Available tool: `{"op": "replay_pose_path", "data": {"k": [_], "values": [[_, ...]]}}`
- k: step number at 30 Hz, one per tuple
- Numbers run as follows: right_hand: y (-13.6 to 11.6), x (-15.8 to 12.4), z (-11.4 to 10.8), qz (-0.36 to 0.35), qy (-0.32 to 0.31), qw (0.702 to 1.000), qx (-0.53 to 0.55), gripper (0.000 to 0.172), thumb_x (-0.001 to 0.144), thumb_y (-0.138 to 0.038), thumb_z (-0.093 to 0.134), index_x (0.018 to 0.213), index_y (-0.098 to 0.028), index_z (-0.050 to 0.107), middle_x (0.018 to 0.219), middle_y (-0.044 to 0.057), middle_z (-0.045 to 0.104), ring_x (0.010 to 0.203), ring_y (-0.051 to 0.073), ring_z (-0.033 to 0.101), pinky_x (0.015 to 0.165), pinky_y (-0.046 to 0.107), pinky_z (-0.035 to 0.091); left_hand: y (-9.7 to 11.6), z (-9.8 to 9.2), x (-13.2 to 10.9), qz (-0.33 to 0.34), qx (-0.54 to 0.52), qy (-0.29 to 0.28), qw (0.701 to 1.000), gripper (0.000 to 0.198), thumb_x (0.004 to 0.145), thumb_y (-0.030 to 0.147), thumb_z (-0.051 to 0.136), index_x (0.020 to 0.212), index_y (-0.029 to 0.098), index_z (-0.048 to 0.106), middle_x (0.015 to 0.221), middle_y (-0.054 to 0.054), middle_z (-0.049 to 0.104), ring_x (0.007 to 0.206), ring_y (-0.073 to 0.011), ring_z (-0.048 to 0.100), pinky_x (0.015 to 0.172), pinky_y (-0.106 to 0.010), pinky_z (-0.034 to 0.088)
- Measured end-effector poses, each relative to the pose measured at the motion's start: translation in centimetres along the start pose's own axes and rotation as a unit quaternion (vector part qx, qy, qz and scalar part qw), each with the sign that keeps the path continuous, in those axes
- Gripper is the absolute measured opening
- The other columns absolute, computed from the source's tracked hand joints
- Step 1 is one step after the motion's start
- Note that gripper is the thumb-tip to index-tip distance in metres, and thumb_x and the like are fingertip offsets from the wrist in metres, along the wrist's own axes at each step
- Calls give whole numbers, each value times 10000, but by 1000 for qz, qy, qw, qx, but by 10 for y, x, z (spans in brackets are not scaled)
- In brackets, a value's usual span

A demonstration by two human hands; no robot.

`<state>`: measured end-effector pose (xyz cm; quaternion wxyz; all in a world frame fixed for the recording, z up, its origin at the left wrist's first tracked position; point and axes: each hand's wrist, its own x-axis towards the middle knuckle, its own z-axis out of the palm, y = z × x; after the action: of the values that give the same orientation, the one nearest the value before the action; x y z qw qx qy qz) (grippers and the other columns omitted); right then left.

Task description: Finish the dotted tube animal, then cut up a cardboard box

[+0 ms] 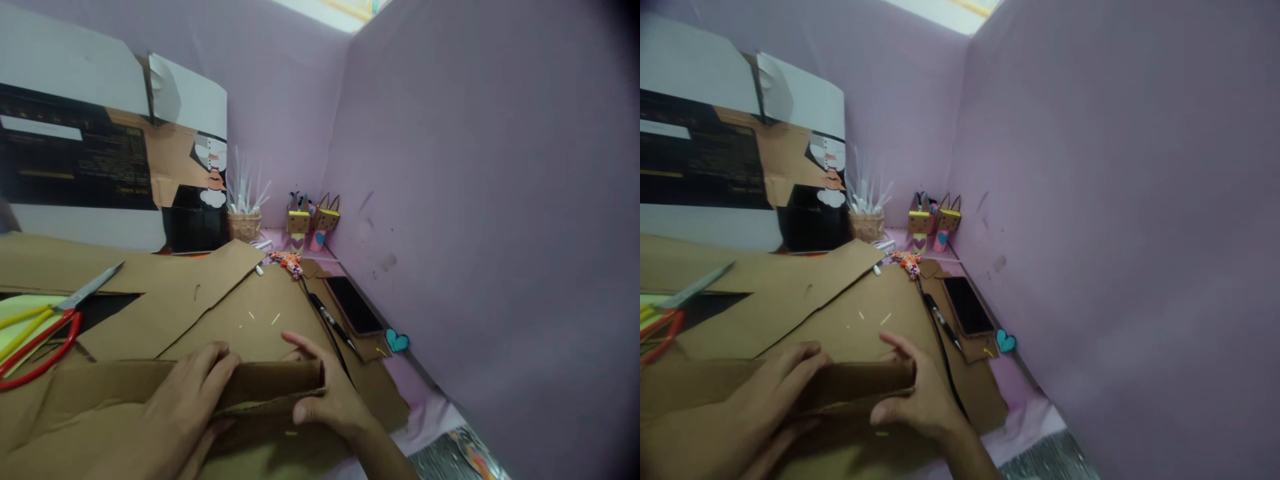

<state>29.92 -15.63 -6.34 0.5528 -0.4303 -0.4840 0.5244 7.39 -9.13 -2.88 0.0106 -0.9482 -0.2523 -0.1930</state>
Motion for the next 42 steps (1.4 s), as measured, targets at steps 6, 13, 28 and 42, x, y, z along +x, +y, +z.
{"op": "replay_pose_path", "data": {"k": [6, 13, 28, 42], "values": [[-5, 0, 11, 7, 56, 996, -64, 434, 457, -441, 809, 818, -212, 734, 776, 45, 677, 734, 182, 619, 634, 244, 469, 1, 8, -4, 65, 4, 93, 994, 404, 757, 91, 394, 1145, 204, 410, 1010, -64, 598, 909, -184, 575, 800, -258, 451], [-5, -5, 20, 59, 89, 992, -66, 218, 525, -291, 778, 725, -208, 743, 655, 20, 700, 592, 149, 617, 513, 201, 461, 0, 8, 1, 88, -16, 86, 992, 371, 765, 111, 425, 1123, 203, 457, 957, -42, 646, 836, -175, 603, 781, -254, 459], [-13, -10, 27, -19, 119, 982, -145, 71, 607, -215, 702, 667, -231, 738, 612, -1, 704, 573, 141, 638, 501, 172, 469, 37, -16, 32, -85, 16, -219, 972, 298, 703, 94, 399, 902, 179, 604, 852, -94, 640, 776, -262, 599, 658, -375, 450], [-7, -18, 24, -17, 135, 969, -206, 153, 646, -302, 661, 571, -173, 694, 522, 14, 636, 510, 132, 567, 461, 183, 410, 49, -32, 48, -21, -24, -363, 931, 290, 615, 45, 463, 834, 160, 614, 812, -83, 685, 662, -243, 624, 568, -309, 435]]}}
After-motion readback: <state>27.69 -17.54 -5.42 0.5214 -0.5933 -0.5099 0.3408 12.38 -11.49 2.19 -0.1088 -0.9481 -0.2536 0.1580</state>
